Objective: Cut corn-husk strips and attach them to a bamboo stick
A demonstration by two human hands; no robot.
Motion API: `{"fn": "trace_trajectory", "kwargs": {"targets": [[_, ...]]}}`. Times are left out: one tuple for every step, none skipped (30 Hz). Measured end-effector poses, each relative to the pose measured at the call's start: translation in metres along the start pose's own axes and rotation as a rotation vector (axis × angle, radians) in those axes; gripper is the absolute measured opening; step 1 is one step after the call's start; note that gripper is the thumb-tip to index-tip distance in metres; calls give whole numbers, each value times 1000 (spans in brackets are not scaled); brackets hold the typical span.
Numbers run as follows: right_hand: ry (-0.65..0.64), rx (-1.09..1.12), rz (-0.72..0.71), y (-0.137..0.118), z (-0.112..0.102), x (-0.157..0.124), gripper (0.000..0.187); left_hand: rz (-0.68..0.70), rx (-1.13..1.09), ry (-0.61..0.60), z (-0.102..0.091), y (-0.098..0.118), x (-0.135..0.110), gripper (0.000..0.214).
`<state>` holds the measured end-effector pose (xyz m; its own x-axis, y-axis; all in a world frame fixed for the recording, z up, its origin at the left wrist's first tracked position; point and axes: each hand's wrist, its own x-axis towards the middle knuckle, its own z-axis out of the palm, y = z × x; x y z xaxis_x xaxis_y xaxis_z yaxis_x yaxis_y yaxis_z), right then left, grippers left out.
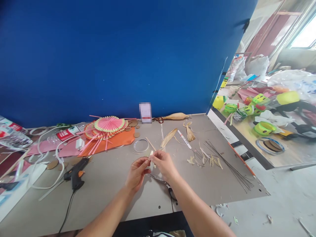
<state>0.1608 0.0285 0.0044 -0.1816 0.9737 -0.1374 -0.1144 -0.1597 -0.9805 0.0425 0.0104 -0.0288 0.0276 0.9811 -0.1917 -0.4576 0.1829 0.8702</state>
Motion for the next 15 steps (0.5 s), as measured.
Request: {"fn": "trace_trajectory", "kwargs": {"targets": [[5,12,13,0,0,0,22,0,7,-11,0,1,-1,19],[8,18,21,1,0,1,22,0,10,-19,0,2,-2,19],[13,19,24,1,0,1,22,3,10,-23,0,3,-2,20],[19,15,23,2,0,1,21,7,10,-23,-1,4,-3,20],[24,11,21,3,0,0,21,10,10,-20,0,4,-3,19],[26,9,18,4,0,0,20,10,14,-19,0,5,-3,18],[27,9,14,4,0,-1,20,9,20,-19,1,6,-3,17],[27,16,11,5,0,-1,19,7,28,-20,2,6,-2,17],[22,32,10,5,0,-2,20,5,30,-25,3,7,-3,17],[10,61,16,5,0,-2,20,0,27,-36,4,7,-3,17],[-13,105,32,5,-1,-3,21,-7,16,-50,5,8,-3,18],[-46,162,63,5,-1,-3,22,-17,2,-67,6,9,-4,18],[-85,225,104,5,-2,-4,22,-28,-16,-85,6,10,-4,18],[-124,285,148,5,-3,-4,23,-40,-32,-103,6,10,-4,19],[-154,333,188,4,-3,-5,24,-48,-43,-114,6,11,-5,19]]}}
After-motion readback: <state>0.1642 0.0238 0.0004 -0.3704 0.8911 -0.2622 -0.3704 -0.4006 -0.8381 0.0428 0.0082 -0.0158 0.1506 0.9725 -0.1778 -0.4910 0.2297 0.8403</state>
